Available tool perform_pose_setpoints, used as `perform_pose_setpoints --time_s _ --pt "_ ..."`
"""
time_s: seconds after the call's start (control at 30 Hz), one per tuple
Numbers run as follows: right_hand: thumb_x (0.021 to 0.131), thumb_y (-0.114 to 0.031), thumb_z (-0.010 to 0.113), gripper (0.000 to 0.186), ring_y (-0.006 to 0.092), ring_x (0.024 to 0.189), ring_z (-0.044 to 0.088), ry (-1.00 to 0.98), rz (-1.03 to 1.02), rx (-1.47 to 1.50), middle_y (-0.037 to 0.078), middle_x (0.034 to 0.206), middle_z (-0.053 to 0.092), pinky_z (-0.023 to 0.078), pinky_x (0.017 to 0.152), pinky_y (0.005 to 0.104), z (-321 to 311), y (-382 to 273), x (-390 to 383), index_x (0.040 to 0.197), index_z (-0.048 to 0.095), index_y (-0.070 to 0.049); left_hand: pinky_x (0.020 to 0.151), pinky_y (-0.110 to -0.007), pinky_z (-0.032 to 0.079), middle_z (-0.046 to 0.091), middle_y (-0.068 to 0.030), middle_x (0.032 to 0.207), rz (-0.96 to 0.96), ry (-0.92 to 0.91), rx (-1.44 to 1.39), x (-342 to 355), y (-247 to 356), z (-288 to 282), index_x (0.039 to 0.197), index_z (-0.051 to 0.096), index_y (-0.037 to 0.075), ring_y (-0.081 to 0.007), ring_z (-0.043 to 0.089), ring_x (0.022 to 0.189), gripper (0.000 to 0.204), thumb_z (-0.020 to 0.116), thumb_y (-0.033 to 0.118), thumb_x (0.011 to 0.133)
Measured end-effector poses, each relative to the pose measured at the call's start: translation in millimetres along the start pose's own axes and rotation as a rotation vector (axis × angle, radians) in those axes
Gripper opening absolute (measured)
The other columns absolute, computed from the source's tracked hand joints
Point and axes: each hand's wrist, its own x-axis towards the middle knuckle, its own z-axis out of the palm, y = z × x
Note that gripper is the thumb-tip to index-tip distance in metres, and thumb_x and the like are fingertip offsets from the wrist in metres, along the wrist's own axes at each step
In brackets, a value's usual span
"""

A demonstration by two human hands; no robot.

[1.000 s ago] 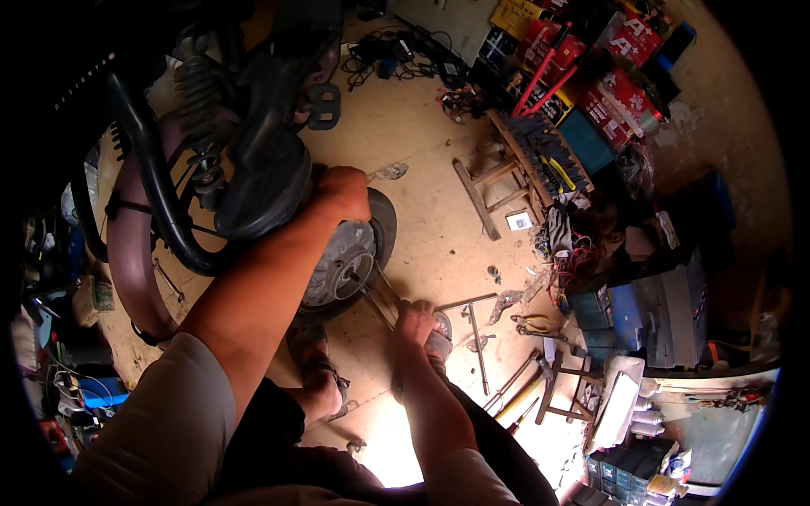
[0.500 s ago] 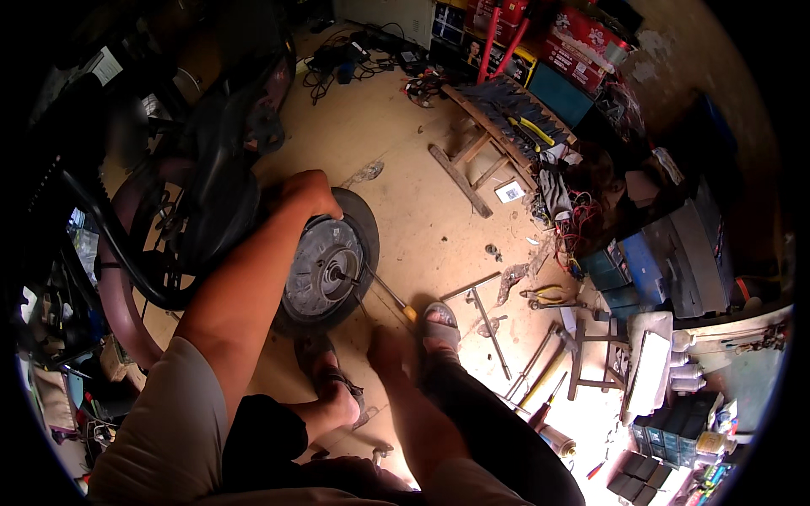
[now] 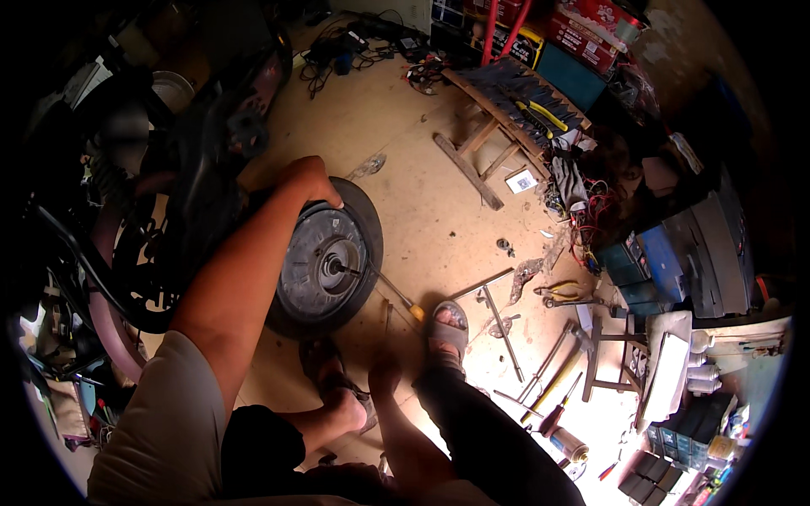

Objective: The person prys a tire from a motorcycle wheel rim using a screwdriver and a metal rod, then attaches a device to the center of the wheel.

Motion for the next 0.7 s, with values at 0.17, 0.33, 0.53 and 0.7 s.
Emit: perform_pose_setpoints --time_s 0.17,0.33,0.53,0.7 --pt "0.091 -0.018 0.063 0.021 0.0424 0.103 0.065 0.297 0.228 0.374 0.021 0.103 0.068 0.054 0.087 0.048 -94 -80 -22 0.106 0.069 -0.003 0.09 -0.043 0.059 0.077 -0.0175 0.113 -0.025 0.018 0.053 5 -33 10 0.11 0.079 0.003 -0.0337 0.075 0.106 0.064 0.095 0.04 0.06" --pt "0.105 -0.036 0.054 0.046 0.0365 0.135 0.052 -0.231 0.573 1.943 0.019 0.141 0.059 0.042 0.112 0.0502 -91 -97 40 0.138 0.058 -0.003 0.091 -0.042 0.059 0.077 -0.0168 0.115 0.067 0.033 0.071 13 11 2 0.112 0.078 0.003 -0.0334 0.075 0.107 0.066 0.095 0.044 0.062" --pt "0.11 -0.048 0.041 0.064 0.0353 0.153 0.035 -0.418 0.488 3.012 0.012 0.168 0.036 0.025 0.128 0.0534 -110 -174 61 0.162 0.036 -0.011 0.095 -0.042 0.057 0.076 -0.0167 0.119 0.056 0.038 0.141 10 -2 9 0.115 0.078 0.005 -0.0333 0.072 0.113 0.068 0.094 0.047 0.064" --pt "0.111 -0.05 0.036 0.064 0.0353 0.152 0.038 -0.267 0.633 2.845 0.012 0.167 0.039 0.028 0.127 0.0539 -96 -190 66 0.162 0.037 -0.01 0.095 -0.044 0.056 0.074 -0.0206 0.117 0.076 0.078 0.117 3 -6 15 0.112 0.076 0.001 -0.0368 0.071 0.111 0.068 0.094 0.047 0.065"
